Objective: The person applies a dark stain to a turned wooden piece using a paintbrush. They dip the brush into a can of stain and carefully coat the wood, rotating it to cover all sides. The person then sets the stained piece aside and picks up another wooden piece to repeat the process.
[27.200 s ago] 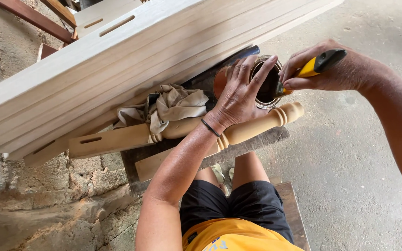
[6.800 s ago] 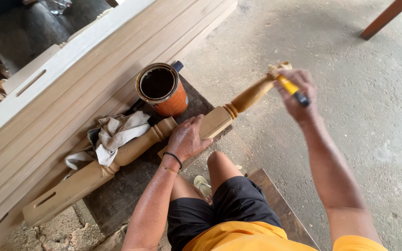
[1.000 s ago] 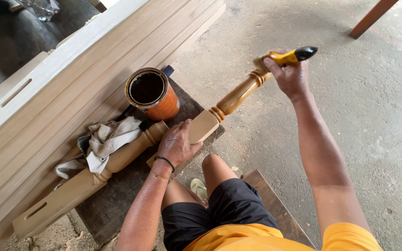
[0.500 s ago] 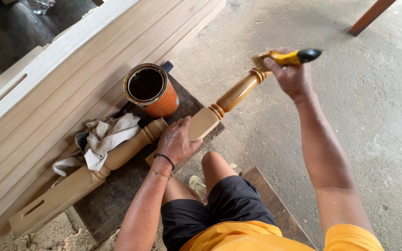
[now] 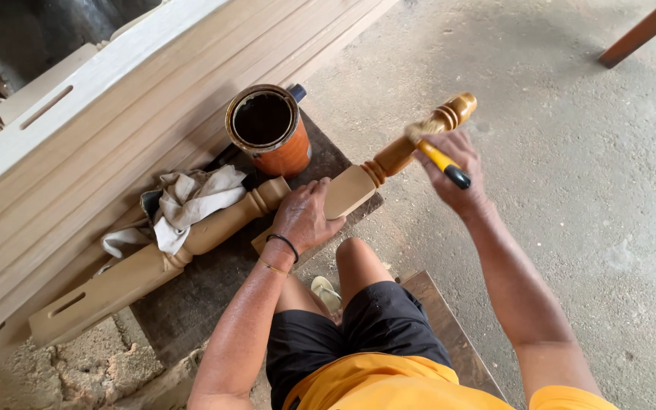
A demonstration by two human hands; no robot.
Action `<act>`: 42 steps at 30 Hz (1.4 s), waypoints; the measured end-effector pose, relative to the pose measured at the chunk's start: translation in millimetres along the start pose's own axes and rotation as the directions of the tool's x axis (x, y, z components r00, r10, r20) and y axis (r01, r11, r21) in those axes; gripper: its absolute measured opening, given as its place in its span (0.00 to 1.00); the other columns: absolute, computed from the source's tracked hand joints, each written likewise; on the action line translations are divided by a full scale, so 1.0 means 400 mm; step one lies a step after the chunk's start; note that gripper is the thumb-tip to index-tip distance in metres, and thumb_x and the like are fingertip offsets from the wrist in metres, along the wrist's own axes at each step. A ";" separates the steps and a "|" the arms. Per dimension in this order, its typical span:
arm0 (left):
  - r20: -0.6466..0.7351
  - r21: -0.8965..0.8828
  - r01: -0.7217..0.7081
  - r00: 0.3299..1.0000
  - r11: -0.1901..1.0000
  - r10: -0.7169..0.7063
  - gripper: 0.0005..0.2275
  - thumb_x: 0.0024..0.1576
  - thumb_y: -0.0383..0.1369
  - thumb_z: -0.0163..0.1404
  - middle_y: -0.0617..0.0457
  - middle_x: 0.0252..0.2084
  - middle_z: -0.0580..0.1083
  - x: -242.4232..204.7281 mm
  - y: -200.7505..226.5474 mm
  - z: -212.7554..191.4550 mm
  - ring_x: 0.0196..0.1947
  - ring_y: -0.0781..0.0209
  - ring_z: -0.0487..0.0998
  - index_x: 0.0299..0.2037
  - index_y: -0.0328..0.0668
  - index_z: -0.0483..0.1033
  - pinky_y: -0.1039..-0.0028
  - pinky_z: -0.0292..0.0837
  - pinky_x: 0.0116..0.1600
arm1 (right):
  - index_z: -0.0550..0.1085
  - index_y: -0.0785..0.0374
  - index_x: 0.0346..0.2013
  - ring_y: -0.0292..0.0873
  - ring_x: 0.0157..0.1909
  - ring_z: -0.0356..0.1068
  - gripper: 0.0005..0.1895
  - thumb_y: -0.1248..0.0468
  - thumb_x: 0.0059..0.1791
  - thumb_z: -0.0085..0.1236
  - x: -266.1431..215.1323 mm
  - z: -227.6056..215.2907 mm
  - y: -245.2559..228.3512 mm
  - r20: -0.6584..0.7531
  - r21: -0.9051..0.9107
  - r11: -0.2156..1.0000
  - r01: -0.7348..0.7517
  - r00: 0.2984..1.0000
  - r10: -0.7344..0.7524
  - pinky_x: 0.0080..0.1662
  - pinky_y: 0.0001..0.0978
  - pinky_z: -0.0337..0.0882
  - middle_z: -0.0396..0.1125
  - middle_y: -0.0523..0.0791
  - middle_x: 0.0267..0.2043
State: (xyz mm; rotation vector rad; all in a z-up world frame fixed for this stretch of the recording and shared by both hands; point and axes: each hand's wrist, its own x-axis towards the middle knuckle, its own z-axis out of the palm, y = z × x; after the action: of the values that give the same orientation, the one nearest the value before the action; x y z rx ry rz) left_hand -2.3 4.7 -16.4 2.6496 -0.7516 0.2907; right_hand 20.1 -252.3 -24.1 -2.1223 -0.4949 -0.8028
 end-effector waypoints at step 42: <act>0.121 -0.045 0.083 0.990 0.995 -0.077 0.27 0.35 0.44 0.48 0.43 0.31 0.69 -0.003 -0.009 0.007 0.31 0.45 0.72 0.42 0.32 0.62 0.61 0.67 0.37 | 0.67 0.69 0.32 0.41 0.21 0.62 0.06 0.68 0.46 0.54 0.054 0.054 -0.062 0.082 0.237 0.906 -0.349 0.937 0.340 0.26 0.27 0.65 0.62 0.50 0.23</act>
State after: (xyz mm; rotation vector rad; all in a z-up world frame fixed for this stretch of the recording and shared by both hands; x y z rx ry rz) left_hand -1.3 7.0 -20.4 2.6601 -0.6766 0.0918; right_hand 29.6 -218.7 -6.2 -1.9187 -0.2143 -0.4704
